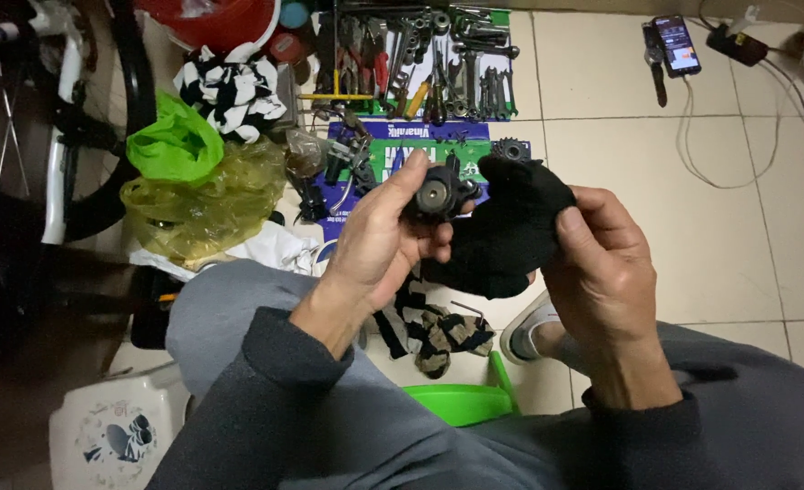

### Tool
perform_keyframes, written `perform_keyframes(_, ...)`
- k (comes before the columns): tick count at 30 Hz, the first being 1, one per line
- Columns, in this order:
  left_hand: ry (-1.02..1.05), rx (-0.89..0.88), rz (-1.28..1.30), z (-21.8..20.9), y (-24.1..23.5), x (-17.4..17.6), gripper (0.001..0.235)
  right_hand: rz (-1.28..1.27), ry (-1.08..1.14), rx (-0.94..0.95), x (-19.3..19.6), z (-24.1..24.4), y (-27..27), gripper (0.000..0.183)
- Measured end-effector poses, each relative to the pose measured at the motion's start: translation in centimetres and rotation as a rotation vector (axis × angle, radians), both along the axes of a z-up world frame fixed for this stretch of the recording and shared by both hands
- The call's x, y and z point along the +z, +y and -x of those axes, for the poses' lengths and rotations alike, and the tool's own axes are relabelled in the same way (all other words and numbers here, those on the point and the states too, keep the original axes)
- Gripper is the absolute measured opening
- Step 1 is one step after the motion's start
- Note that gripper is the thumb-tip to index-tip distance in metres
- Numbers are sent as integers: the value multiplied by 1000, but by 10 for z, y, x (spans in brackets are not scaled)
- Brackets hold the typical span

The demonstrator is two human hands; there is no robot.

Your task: The person sits cross-legged on a stool and assembles a small black mechanical part, likely a bicycle hub. They insert a small metal pin into the component, rotate it to check the fit, and then wipe the part with a black cloth.

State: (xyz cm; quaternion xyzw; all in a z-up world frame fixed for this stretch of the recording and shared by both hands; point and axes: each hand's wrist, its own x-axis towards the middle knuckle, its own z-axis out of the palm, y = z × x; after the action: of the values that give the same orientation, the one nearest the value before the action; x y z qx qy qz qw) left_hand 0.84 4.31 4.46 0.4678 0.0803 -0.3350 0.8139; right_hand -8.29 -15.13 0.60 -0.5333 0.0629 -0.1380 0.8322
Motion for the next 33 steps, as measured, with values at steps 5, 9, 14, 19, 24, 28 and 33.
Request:
perform_keyframes(5,-42,-62,45,1,-5,-4,59,-54,-9,-8,13,3,3,20)
perform_keyframes(9,-4,-49,65,-1,-9,-12,59,-47,-38,-14,4,2,12,24)
perform_keyframes(14,-45,-47,129,3,-20,-34,49,271,-72,-161,-19,-4,21,16)
perform_keyframes(19,-78,-76,102,6,-21,-32,49,162,-16,-250,-25,-5,20,15)
perform_keyframes(24,-107,-79,111,6,-18,-21,49,-165,15,-260,-12,-10,-6,14)
perform_keyframes(28,-79,-125,144,9,-18,-23,48,-101,-57,-161,13,-5,-4,26)
perform_keyframes(33,-67,-157,128,11,-23,-31,47,205,-45,22,20,-3,11,36)
